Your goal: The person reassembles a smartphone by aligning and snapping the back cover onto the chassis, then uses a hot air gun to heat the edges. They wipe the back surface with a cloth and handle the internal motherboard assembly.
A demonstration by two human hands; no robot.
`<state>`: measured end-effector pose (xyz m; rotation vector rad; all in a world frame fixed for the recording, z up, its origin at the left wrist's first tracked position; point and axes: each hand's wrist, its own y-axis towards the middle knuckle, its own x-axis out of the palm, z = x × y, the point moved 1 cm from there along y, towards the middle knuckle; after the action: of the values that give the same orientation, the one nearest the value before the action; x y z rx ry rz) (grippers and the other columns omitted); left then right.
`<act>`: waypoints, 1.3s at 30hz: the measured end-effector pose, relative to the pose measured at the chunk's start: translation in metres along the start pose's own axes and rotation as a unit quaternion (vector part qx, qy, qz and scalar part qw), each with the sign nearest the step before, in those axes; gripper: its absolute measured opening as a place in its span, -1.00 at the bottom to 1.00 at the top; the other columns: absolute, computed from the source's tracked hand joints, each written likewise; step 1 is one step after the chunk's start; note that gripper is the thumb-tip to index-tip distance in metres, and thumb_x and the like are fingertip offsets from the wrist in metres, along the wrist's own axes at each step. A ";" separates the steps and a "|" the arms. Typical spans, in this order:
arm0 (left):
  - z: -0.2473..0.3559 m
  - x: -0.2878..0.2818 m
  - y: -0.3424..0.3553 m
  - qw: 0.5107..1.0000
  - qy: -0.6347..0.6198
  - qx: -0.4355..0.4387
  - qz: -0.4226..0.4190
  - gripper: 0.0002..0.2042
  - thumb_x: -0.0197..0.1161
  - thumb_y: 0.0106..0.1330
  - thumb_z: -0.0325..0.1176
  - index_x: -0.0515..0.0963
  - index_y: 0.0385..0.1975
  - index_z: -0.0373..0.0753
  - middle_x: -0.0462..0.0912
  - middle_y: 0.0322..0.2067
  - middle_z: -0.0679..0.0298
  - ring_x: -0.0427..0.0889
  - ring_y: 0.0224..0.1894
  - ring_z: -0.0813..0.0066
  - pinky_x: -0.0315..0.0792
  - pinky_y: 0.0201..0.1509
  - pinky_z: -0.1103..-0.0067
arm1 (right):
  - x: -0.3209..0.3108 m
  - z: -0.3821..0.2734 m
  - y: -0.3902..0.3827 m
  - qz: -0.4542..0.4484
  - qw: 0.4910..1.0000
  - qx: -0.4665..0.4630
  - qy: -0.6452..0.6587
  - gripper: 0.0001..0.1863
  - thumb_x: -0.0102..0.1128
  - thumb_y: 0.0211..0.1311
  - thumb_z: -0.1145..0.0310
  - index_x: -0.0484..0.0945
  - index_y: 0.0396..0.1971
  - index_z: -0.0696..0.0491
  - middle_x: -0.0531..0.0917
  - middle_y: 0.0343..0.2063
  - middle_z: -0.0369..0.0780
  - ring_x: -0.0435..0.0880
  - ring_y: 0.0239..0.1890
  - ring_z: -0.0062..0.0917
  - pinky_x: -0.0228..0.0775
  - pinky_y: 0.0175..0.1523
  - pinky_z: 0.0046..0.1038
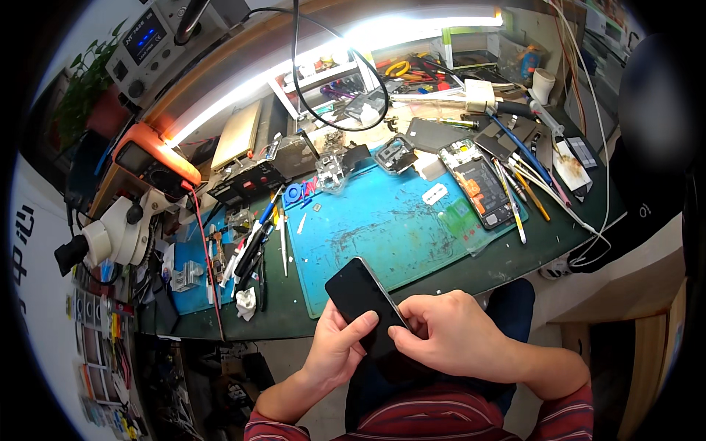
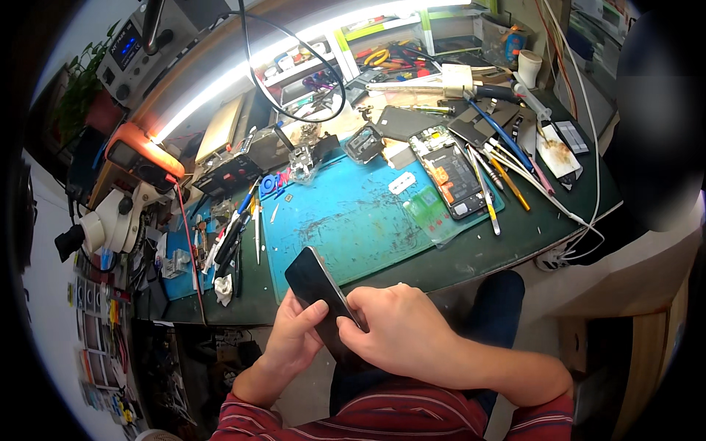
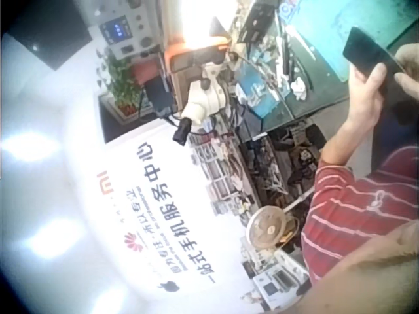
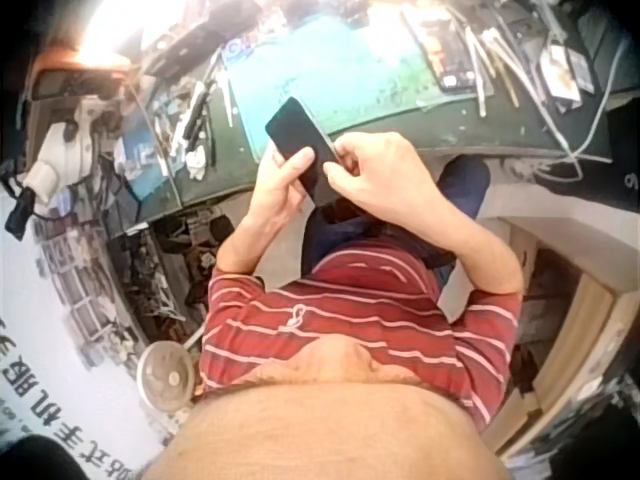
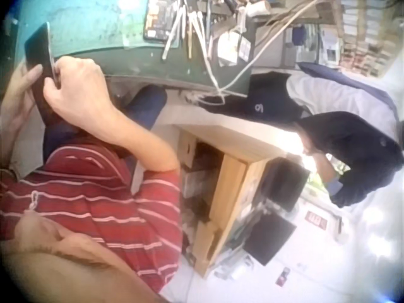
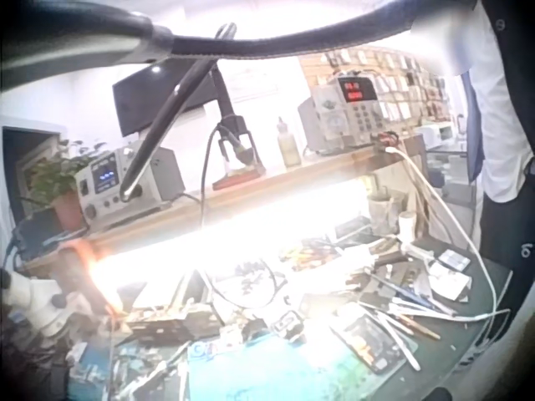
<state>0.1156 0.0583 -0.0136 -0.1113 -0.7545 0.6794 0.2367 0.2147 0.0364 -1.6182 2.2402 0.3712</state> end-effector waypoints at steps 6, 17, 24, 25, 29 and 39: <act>0.003 0.008 -0.007 0.999 0.034 0.004 0.016 -0.48 0.24 0.34 -0.60 0.19 0.25 -0.24 0.57 0.02 0.14 0.64 0.03 0.36 0.62 0.06 0.41 | -0.001 -0.001 0.002 0.000 1.000 0.009 0.004 -0.77 0.25 0.13 0.31 0.62 -0.46 0.20 0.65 -0.62 -0.03 0.68 -0.54 -0.14 0.54 -0.37 -0.24; 0.000 0.006 -0.007 0.985 0.099 0.139 0.014 -0.42 0.33 0.20 -0.70 0.28 0.21 -0.26 0.55 0.08 0.17 0.59 0.11 0.38 0.48 0.23 0.41 | -0.031 0.002 -0.004 0.131 0.941 -0.128 -0.283 -0.81 0.18 0.26 0.33 0.65 -0.19 0.04 0.72 -0.41 -0.18 0.73 -0.40 -0.32 0.57 -0.32 -0.35; 0.023 -0.005 0.008 0.988 0.046 0.148 0.008 -0.38 0.34 0.20 -0.65 0.25 0.26 -0.25 0.50 0.12 0.19 0.55 0.14 0.37 0.46 0.24 0.39 | -0.218 0.109 0.070 0.375 0.793 -0.047 -0.477 -0.57 0.23 0.14 0.46 0.55 0.07 0.04 0.63 -0.02 -0.10 0.65 -0.02 -0.22 0.48 0.09 -0.22; 0.025 -0.005 0.012 0.988 0.040 0.150 0.005 -0.38 0.33 0.21 -0.63 0.25 0.26 -0.25 0.50 0.12 0.19 0.55 0.14 0.36 0.46 0.23 0.38 | -0.237 0.120 0.090 0.352 0.789 -0.034 -0.502 -0.56 0.24 0.13 0.45 0.55 0.07 0.04 0.63 -0.01 -0.09 0.64 0.00 -0.21 0.48 0.11 -0.22; 0.030 -0.011 0.024 0.992 -0.010 0.124 -0.002 -0.39 0.33 0.23 -0.59 0.24 0.27 -0.26 0.50 0.12 0.18 0.55 0.13 0.35 0.48 0.22 0.36 | -0.280 0.135 0.164 0.201 0.835 0.043 -0.510 -0.45 0.30 0.01 0.42 0.49 0.10 0.11 0.64 -0.01 0.00 0.61 0.08 -0.09 0.46 0.17 -0.18; 0.038 -0.025 0.028 0.994 -0.090 0.046 -0.035 -0.37 0.32 0.27 -0.43 0.21 0.33 -0.25 0.50 0.17 0.18 0.54 0.19 0.34 0.45 0.27 0.33 | -0.273 0.135 0.201 0.216 0.759 0.020 -0.613 -0.38 0.34 -0.16 0.53 0.46 0.05 0.21 0.54 -0.11 0.02 0.60 -0.01 -0.09 0.51 0.08 -0.18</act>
<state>0.0623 0.0599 -0.0100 0.0614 -0.8941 0.6625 0.1406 0.5671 0.0329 -0.4140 1.4338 1.0935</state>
